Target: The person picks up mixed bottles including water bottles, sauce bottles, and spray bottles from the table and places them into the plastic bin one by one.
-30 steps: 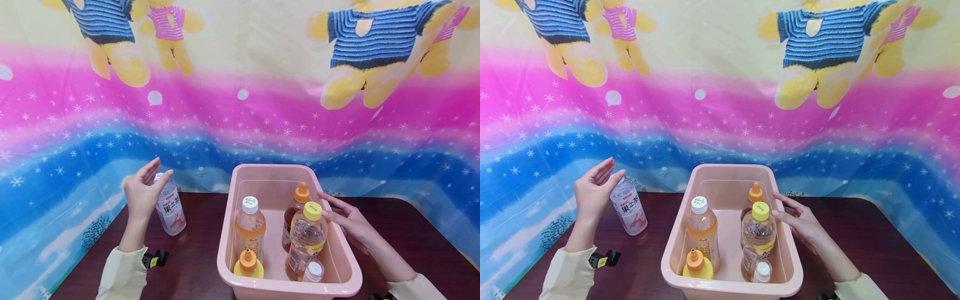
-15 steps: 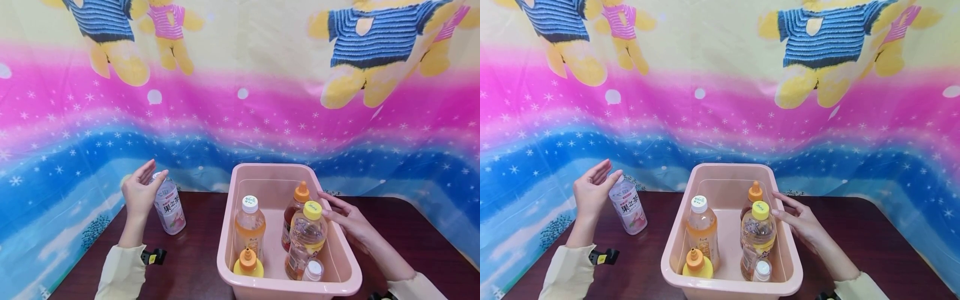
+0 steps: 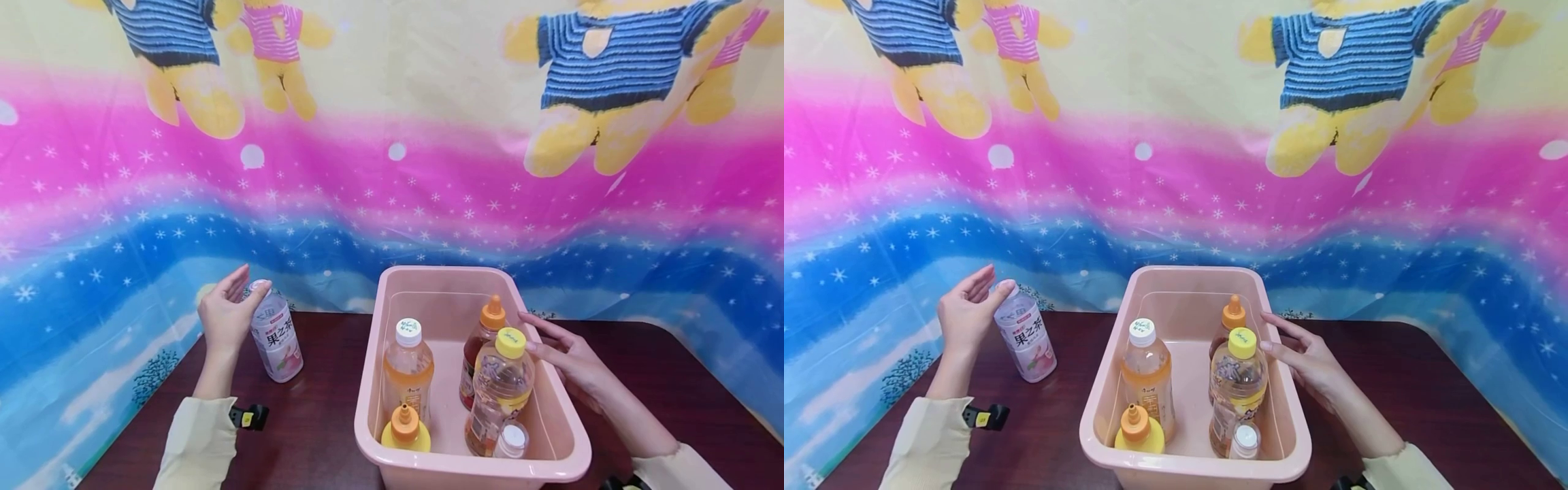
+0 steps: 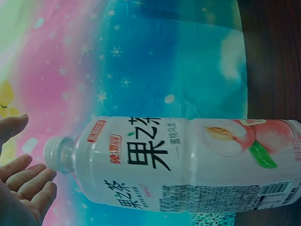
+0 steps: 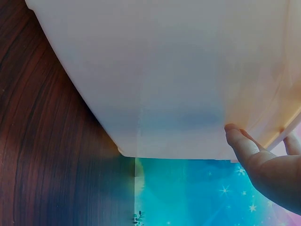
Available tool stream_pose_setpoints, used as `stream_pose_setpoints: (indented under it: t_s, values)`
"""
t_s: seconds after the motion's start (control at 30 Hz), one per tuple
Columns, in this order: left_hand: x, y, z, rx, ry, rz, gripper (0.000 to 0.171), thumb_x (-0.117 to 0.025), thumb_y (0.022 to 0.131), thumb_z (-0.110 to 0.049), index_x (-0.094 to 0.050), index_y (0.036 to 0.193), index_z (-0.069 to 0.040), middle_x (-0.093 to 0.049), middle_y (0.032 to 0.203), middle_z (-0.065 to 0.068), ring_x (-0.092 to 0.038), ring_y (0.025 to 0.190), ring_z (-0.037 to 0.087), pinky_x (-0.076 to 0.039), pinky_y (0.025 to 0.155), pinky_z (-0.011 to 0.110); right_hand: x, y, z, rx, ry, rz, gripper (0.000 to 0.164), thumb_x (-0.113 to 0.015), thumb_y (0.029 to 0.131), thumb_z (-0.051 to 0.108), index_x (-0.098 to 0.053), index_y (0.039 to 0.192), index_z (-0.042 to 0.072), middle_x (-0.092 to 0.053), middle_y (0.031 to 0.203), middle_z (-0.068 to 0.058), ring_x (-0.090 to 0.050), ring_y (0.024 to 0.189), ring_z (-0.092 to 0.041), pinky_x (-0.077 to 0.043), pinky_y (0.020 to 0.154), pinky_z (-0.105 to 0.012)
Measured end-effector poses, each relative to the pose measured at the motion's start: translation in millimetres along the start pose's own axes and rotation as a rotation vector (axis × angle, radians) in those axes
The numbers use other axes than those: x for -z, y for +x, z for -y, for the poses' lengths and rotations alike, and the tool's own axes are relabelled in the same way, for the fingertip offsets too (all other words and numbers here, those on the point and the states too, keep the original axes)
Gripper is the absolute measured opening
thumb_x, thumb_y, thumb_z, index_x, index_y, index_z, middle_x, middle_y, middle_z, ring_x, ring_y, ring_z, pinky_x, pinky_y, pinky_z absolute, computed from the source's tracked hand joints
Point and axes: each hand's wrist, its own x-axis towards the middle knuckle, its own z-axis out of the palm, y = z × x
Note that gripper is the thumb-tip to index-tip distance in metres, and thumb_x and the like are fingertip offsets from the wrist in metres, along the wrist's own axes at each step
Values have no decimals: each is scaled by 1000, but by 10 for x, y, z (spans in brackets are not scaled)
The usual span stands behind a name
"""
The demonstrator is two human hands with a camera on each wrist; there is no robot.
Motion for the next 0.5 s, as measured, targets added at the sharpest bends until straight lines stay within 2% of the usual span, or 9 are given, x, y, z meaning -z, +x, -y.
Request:
stream_pose_setpoints:
  t_s: [0.3,0.5]
  values:
    - [-4,33,114,73,50,45,56,-76,74,-21,-56,123,-2,-56,122,15,-54,113,26,-44,94,34,22,8,12,-5,6,16,44,-53,92,15,-47,131,36,-56,111,-2,-63,91,-15,-53,73,-46]
    - [11,29,109,147,88,124,58,-75,76,-24,-54,125,-1,-56,121,19,-55,110,30,-44,93,39,49,16,32,-5,-37,41,45,-53,92,16,-45,133,34,-54,117,-14,-63,93,-16,-52,74,-48]
